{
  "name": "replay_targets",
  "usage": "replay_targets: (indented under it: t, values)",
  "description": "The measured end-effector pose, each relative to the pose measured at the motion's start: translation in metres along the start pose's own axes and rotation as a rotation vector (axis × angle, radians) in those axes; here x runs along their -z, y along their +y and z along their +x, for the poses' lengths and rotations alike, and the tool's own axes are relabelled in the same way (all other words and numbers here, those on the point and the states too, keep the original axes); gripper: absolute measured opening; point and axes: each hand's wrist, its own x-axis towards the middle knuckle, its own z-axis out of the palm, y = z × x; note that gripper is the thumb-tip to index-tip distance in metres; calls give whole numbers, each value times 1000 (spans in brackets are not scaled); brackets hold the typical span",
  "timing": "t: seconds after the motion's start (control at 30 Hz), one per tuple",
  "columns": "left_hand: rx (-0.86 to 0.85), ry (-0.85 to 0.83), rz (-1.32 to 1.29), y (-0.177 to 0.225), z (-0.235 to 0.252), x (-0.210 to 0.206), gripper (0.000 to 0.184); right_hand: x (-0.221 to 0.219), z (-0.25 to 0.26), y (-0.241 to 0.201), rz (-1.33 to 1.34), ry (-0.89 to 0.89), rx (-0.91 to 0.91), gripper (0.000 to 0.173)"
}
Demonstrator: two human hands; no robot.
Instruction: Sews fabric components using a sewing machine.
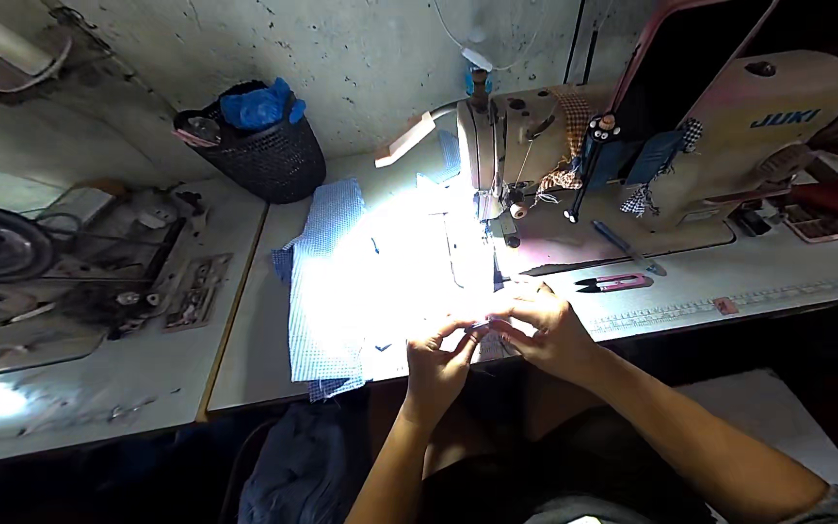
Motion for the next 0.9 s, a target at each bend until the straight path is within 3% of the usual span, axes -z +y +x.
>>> replay_targets:
  t: [0.23,0.5,0.73,0.9]
  values:
    - [-48,102,122,-4,-5,-2,6,-10,-6,-3,-84,101,48,17]
    - [-56,175,17,-10,-9,-8,3,-10,-5,-6,-2,117,28,15]
    - [-100,181,-16,-16,-12,-8,6,-8,-6,-4,-135,58,201,17]
    - [-148,112,-30,-23,-12,-4,6,-11,-8,0,-85,40,186,17]
